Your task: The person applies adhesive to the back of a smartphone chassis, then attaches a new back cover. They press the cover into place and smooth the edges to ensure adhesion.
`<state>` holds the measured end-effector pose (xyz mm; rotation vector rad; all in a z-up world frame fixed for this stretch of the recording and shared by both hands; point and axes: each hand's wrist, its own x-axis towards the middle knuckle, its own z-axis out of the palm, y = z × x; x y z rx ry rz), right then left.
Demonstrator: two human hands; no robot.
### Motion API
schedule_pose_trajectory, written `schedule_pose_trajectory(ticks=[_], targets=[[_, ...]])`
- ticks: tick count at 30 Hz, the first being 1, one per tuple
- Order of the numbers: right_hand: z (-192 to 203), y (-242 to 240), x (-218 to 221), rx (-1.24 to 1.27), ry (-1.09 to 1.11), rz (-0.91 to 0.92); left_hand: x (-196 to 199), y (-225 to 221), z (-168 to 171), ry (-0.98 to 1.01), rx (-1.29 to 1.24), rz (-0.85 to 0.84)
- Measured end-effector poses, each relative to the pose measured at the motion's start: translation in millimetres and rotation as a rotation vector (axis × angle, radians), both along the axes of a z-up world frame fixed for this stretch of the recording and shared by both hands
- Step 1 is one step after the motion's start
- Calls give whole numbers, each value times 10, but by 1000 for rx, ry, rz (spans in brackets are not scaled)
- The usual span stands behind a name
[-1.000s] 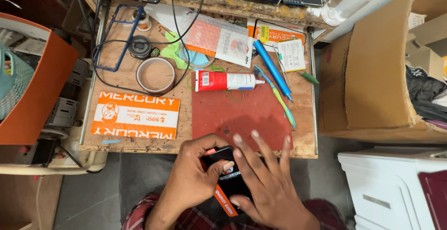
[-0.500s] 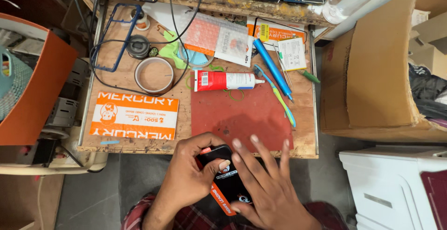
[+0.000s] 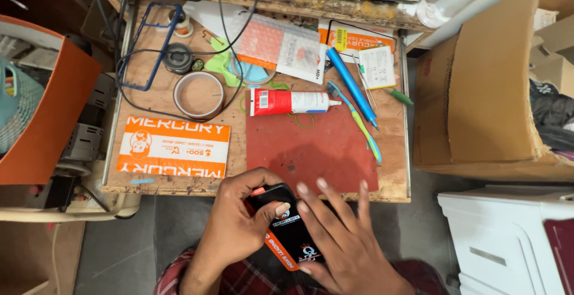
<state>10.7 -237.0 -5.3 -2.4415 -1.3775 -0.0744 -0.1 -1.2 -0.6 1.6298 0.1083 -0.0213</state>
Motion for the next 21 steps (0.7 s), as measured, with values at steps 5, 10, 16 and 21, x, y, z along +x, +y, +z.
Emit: schedule_pose_trajectory(ticks=[5, 10, 16, 21], targets=[[-8, 48, 24, 31, -23, 17, -48, 16, 8, -19, -49, 35], [-413, -603, -302, 76, -108, -30, -85, 170, -106, -73, -89, 122], [-309, -614, -258, 704, 417, -375, -166, 165, -122, -197, -220, 183], [-201, -184, -198, 948, 786, -361, -230, -3, -148, -420, -314, 241]])
